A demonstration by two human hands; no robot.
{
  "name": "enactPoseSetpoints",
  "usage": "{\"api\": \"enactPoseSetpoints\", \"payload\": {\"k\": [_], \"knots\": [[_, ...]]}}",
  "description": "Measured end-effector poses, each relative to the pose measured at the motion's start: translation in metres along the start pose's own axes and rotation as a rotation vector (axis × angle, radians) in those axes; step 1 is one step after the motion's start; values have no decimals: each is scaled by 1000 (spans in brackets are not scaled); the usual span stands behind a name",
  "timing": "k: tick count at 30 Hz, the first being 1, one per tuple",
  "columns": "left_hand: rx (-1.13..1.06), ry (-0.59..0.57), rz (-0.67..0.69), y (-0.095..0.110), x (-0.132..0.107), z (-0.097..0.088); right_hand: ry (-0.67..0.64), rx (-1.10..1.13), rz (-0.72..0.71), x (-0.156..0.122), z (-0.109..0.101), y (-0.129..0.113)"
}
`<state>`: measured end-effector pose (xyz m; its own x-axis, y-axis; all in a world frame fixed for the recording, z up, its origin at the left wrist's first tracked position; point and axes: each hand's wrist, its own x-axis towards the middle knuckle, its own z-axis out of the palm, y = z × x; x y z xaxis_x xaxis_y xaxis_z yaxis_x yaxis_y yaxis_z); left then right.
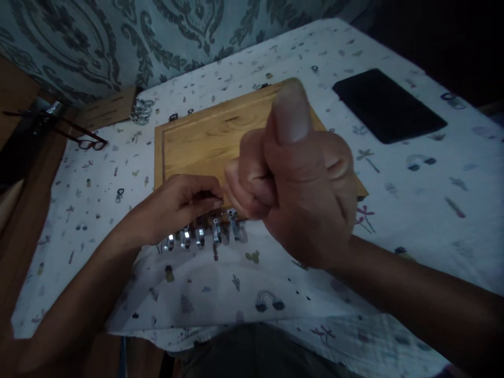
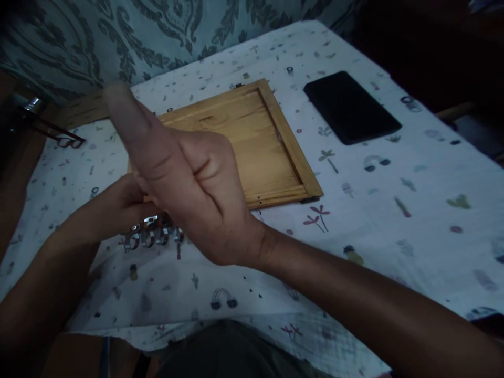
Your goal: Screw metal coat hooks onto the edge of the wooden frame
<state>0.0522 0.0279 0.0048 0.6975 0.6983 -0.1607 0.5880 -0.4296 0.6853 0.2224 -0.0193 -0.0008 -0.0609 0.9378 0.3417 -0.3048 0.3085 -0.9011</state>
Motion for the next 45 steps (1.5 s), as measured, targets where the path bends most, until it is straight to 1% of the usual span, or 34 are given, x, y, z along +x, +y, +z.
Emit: {"api": "enactPoseSetpoints", "payload": {"k": [3,7,9,11,13,15,19,24,27,30,34,37,41,43,45], "knots": [[-18,37,-43,-6,-3,-6,-27,86,-31,-2,0,0],[-7,74,-60,-9,-5,-10,5,111,-28,-1,2,1],[0,32,-31,-7,-6,-8,9,119,-62,1,3,1],[28,-42,22,-3,-6,-5,14,113,-79,1,4,1],[95,-103,63,1,-7,-2,22,90,-66,0,4,1],[175,-133,73,4,-9,0,23,72,-51,-1,4,0],[247,-137,69,7,-12,1,21,85,-43,0,5,0],[290,-133,88,10,-13,2,39,132,-86,1,5,1],[289,-133,79,10,-12,3,27,95,-58,1,4,-1],[279,-122,80,10,-11,4,18,85,-67,0,4,-2],[275,-110,60,9,-10,2,20,126,-93,1,5,0],[262,-64,5,6,-10,-2,26,139,-77,2,5,1],[248,52,-89,1,-11,-9,21,118,-97,2,4,1],[256,106,-110,-4,-12,-15,-1,94,-90,2,3,2],[328,186,-166,-14,-12,-24,-48,114,-88,1,2,3]]}}
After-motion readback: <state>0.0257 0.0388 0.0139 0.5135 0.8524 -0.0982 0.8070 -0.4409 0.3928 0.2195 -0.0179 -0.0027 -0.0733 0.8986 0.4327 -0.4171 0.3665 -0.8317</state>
